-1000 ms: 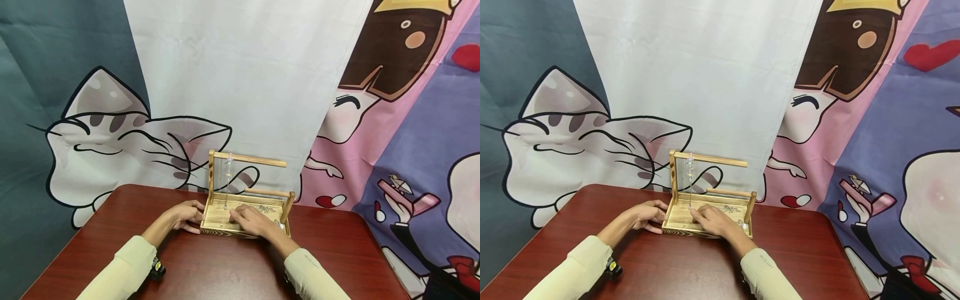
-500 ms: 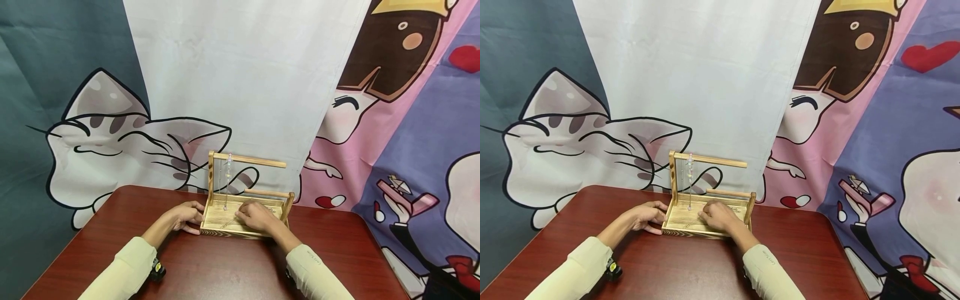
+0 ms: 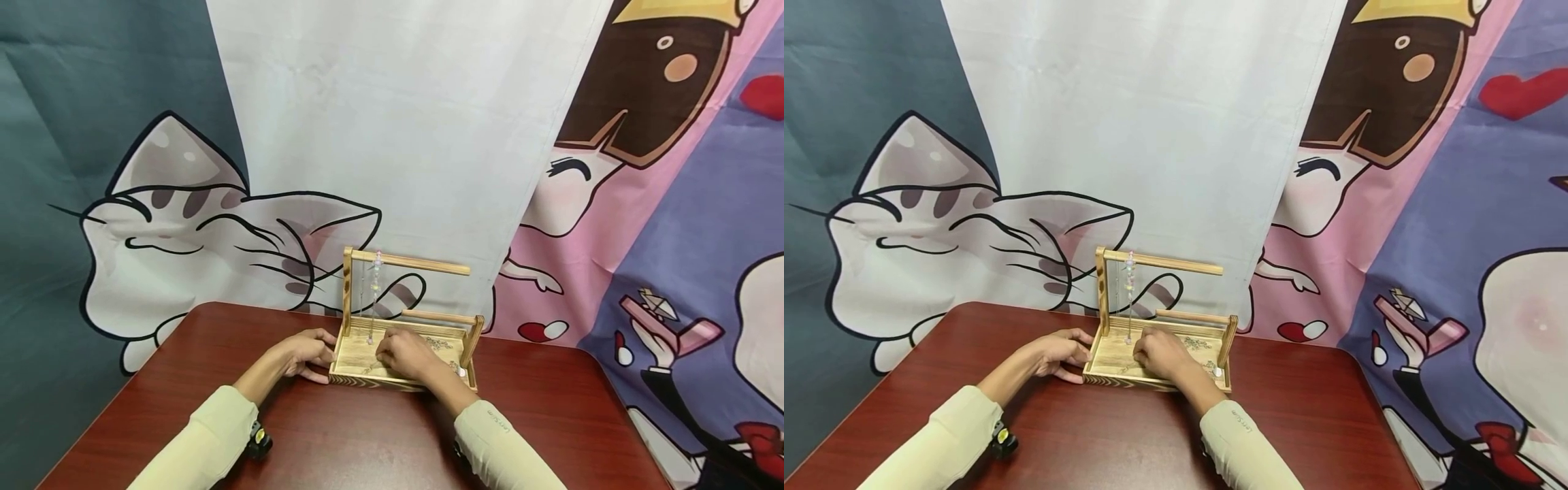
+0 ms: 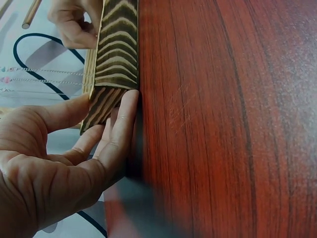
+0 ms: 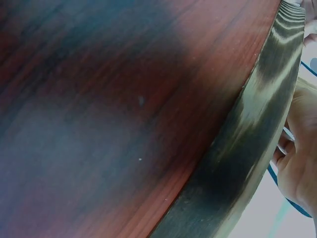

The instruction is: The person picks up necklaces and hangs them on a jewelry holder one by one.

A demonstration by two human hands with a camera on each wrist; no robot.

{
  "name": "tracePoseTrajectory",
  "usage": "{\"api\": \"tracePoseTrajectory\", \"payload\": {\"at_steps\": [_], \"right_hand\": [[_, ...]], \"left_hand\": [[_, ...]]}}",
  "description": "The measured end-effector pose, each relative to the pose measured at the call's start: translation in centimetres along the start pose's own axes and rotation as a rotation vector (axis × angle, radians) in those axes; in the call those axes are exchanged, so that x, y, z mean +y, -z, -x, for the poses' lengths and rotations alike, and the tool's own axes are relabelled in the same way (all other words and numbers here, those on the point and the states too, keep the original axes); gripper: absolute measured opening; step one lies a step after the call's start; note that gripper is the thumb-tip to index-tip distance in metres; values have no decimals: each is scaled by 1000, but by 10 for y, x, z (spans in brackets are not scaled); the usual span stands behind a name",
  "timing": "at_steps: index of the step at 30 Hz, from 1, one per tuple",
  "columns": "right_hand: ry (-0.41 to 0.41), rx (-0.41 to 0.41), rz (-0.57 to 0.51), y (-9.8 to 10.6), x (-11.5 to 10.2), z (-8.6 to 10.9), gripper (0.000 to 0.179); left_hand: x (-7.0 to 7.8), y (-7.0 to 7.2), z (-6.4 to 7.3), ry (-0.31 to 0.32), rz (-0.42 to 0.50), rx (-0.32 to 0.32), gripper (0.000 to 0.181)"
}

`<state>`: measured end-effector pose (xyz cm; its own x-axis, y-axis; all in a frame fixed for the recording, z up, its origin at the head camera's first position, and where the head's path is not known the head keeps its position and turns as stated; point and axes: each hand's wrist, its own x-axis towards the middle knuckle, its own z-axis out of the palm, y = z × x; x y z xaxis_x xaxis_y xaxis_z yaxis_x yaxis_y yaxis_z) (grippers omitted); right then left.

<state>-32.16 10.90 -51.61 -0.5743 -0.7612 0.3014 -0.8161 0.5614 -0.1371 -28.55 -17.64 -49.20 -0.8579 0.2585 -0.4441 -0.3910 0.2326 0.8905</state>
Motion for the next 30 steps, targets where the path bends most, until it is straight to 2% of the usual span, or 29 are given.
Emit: {"api": "tracePoseTrajectory", "payload": {"at_steps": [2, 5, 9, 12, 14, 16, 20, 25, 27, 30], "right_hand": [[-2, -4, 20, 0, -1, 0, 4], [30, 21, 78, 0, -2, 0, 14], [70, 33, 214, -1, -5, -2, 22], [65, -42, 293, 2, -9, -5, 20], [36, -122, 307, 3, -10, -6, 19], [-15, -204, 276, 4, -10, -6, 19], [-169, -307, 106, 8, -6, -6, 21], [-255, -313, -56, 12, 1, -3, 28], [-269, -296, -109, 13, 2, -1, 29], [-308, -254, -248, 14, 5, 2, 29]], "left_hand": [[0, -1, 0, 3, -1, -4, 52], [1, -1, -1, 5, -5, -7, 52], [2, 1, -2, 10, 0, -2, 52], [2, 1, -2, 10, 3, -1, 52], [1, 1, -2, 7, -2, -3, 52], [1, 0, -1, 9, -1, -2, 52], [1, 0, 0, 8, -3, -3, 52], [1, 1, 0, 4, 0, -6, 52], [1, 1, 0, 3, 1, -7, 52], [0, 0, -1, 2, 0, -8, 51]]}}
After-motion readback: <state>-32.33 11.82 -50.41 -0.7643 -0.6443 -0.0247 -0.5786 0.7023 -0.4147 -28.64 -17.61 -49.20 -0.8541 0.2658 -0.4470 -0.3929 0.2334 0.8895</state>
